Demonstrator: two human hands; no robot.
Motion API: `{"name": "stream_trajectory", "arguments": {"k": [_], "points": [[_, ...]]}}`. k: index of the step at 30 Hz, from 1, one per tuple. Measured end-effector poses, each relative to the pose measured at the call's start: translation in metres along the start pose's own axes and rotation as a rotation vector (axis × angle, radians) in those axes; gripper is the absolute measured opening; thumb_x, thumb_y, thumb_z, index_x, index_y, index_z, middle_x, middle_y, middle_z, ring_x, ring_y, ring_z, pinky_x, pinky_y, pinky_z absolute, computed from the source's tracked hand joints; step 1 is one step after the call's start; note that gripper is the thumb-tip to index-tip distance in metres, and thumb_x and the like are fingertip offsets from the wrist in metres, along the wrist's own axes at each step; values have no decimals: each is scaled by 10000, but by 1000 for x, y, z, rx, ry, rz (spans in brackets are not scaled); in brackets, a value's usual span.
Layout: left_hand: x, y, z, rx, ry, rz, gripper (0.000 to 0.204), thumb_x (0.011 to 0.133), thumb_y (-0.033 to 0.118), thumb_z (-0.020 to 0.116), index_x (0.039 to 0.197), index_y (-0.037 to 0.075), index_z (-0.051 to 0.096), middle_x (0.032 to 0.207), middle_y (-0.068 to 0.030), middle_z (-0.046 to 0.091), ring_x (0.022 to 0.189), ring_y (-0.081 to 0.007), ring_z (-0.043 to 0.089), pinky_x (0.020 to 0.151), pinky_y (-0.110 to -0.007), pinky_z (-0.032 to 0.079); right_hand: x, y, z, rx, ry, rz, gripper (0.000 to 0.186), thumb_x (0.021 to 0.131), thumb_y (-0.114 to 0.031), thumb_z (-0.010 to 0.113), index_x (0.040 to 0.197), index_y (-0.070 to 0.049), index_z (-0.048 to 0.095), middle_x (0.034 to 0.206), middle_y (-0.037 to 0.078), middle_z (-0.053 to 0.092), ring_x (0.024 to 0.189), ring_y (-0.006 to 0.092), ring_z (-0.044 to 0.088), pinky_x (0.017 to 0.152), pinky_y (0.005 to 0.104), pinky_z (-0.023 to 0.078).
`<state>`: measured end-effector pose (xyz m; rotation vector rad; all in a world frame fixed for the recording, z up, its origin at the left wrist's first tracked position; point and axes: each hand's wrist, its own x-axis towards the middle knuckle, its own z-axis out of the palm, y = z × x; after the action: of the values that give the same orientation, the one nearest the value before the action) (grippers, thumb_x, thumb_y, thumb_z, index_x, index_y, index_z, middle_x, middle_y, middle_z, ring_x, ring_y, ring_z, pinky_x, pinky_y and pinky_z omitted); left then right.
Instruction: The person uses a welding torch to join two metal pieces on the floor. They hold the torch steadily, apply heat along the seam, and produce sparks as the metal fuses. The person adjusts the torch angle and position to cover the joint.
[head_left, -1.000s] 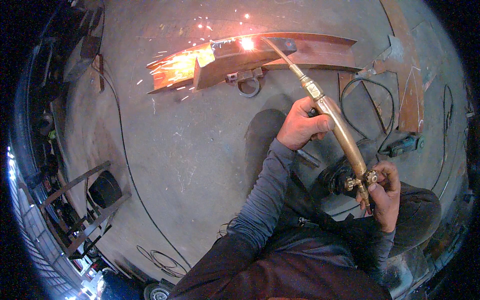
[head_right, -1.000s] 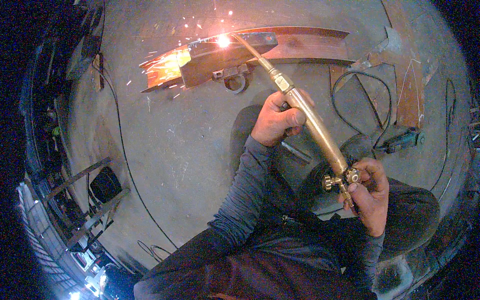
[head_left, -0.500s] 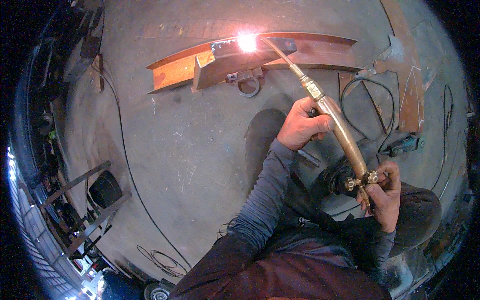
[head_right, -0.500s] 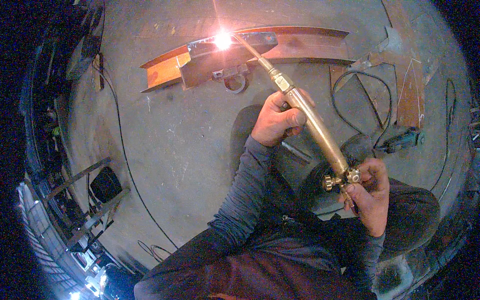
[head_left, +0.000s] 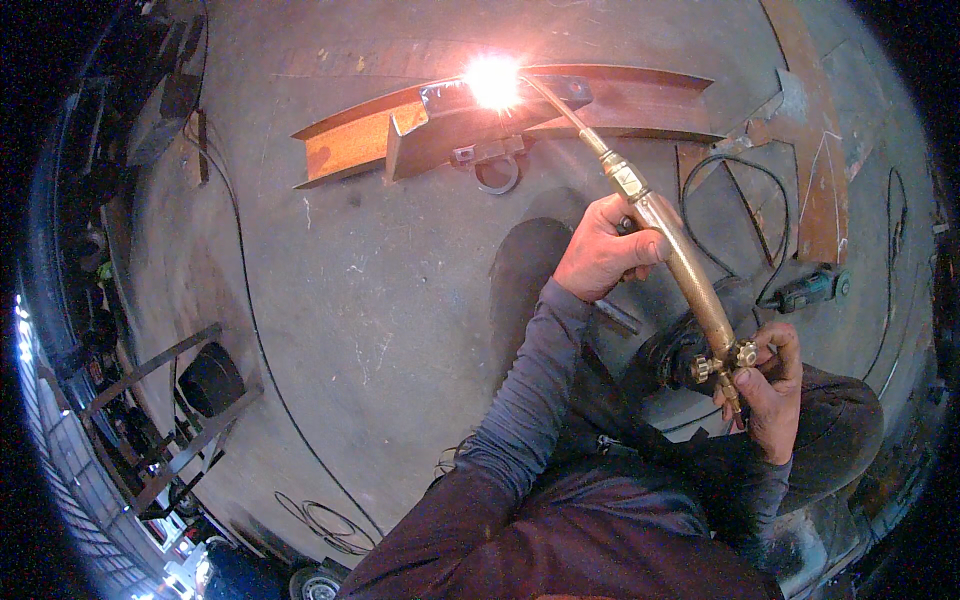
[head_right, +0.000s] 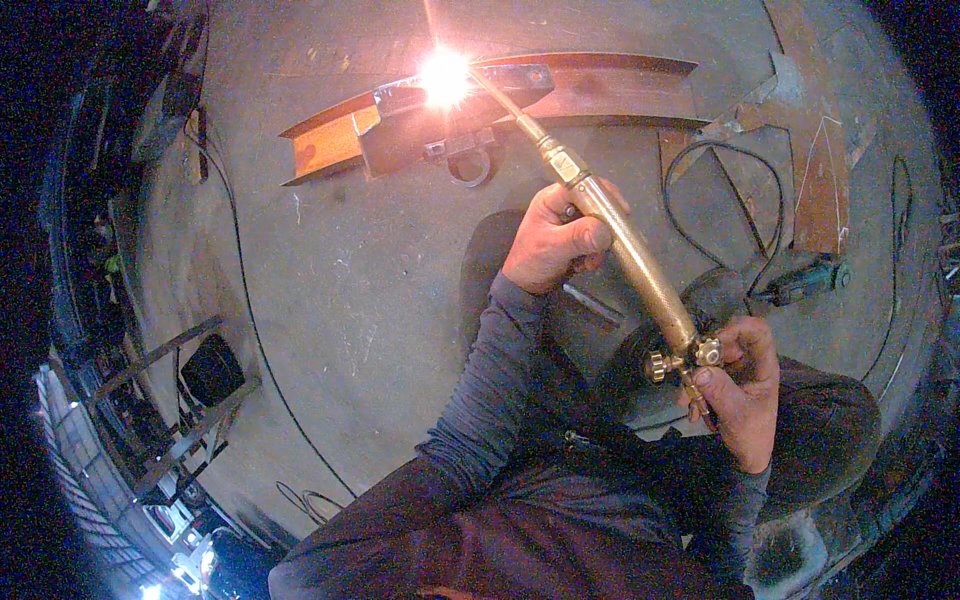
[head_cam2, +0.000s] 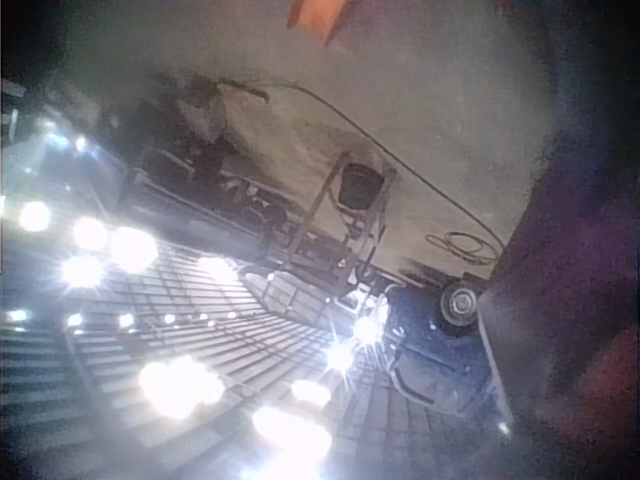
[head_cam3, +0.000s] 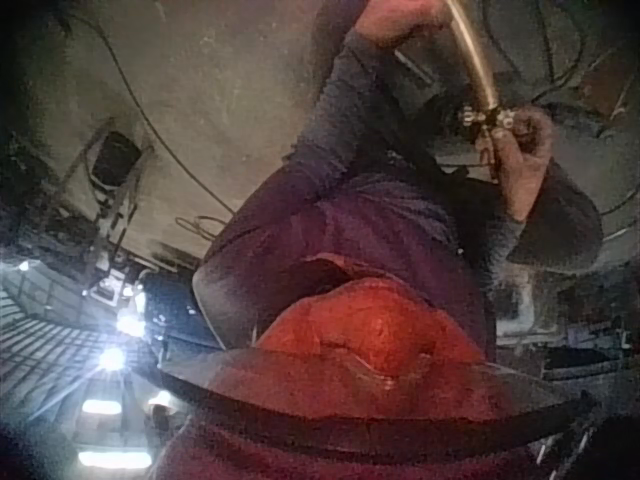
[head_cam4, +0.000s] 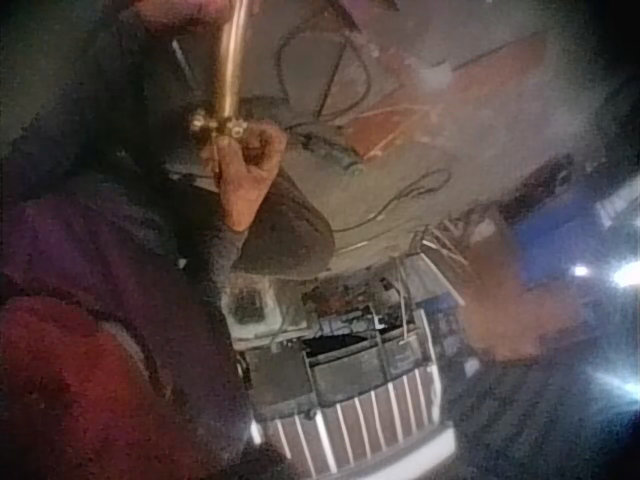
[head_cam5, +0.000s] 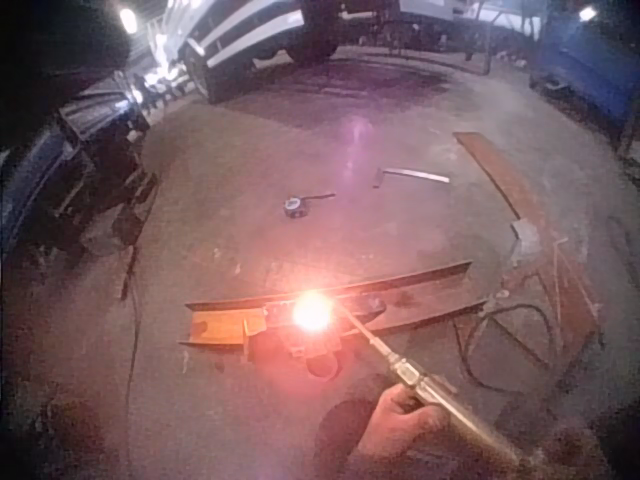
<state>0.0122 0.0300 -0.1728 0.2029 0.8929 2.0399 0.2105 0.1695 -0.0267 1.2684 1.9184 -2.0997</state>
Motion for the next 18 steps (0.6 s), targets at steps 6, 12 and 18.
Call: {"name": "stream_trajectory", "arguments": {"k": [6,12,18], "points": [[-1,2,0,1,5,-25,507,750,393,877,1065,61,659,812,5,639,569,-67,527,462,-211,384,1,1,1,17,17,9,387,835,-119,729,1134,-93,485,860,57,556,586,163,630,434,254,482],[1,2,1,11,-7,3,477,767,375,867,1055,60,654,826,2,641,577,-67,527,464,-217,382,2,1,-1,21,-9,-4,362,842,-98,673,1162,-83,505,877,66,560,591,167,627,436,261,483],[1,2,-1,15,-23,5,475,770,387,862,1039,54,656,834,0,650,596,-68,540,474,-214,394,2,1,-1,11,-18,-9,366,843,-84,626,1193,-77,521,885,70,566,594,169,628,443,259,484]]}}
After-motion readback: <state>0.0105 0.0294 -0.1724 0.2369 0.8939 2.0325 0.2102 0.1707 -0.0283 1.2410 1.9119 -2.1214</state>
